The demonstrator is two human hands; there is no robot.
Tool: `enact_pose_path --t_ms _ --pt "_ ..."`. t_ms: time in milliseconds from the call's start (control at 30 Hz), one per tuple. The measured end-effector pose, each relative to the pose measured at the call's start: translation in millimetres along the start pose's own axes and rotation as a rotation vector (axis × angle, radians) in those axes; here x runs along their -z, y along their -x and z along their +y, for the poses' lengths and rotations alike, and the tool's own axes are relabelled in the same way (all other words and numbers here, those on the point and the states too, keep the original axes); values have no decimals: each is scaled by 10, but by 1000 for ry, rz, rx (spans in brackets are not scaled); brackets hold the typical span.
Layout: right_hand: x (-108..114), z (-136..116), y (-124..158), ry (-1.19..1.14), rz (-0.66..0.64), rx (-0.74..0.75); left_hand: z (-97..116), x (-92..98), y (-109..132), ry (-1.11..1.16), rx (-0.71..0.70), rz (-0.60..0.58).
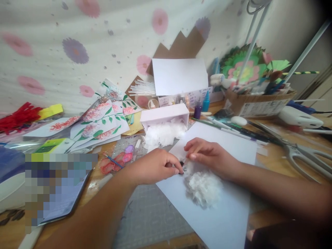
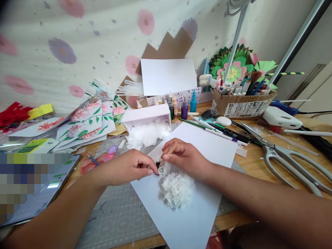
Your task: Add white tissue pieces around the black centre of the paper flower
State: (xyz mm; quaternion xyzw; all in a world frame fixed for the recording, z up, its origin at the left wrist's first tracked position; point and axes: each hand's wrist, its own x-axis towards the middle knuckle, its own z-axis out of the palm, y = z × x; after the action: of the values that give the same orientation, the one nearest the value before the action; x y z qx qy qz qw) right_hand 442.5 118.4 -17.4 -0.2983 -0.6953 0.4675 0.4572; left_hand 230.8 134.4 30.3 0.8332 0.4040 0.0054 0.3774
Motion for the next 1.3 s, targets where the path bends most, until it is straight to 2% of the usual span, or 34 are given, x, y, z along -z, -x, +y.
enact_pose_path --t_ms 67,167,200,233,400,567,733,900,1300 --pt "-21 0 1 14 -68 6 -78 93 -6 -18 47 122" --pt "-30 -1 11 12 -120 -1 -272 214 -45 -222 170 521" --pt "-28 1 15 8 -118 -8 -338 235 -63 -303 198 602" --pt "-24 3 19 2 -112 -14 -394 244 -82 -332 204 630" --pt "-7 22 26 -45 -85 -43 -487 160 -161 -396 142 646" --pt "-15 24 12 -87 -45 -78 -397 25 -277 -501 52 676" --pt "-30 18 -1 -97 -21 -81 -314 -61 -435 -665 20 733" --pt "-35 13 5 -104 -19 -101 -309 -44 -465 -672 -1 723" --pt "-12 25 7 -149 -34 -103 -355 24 -328 -603 22 681"
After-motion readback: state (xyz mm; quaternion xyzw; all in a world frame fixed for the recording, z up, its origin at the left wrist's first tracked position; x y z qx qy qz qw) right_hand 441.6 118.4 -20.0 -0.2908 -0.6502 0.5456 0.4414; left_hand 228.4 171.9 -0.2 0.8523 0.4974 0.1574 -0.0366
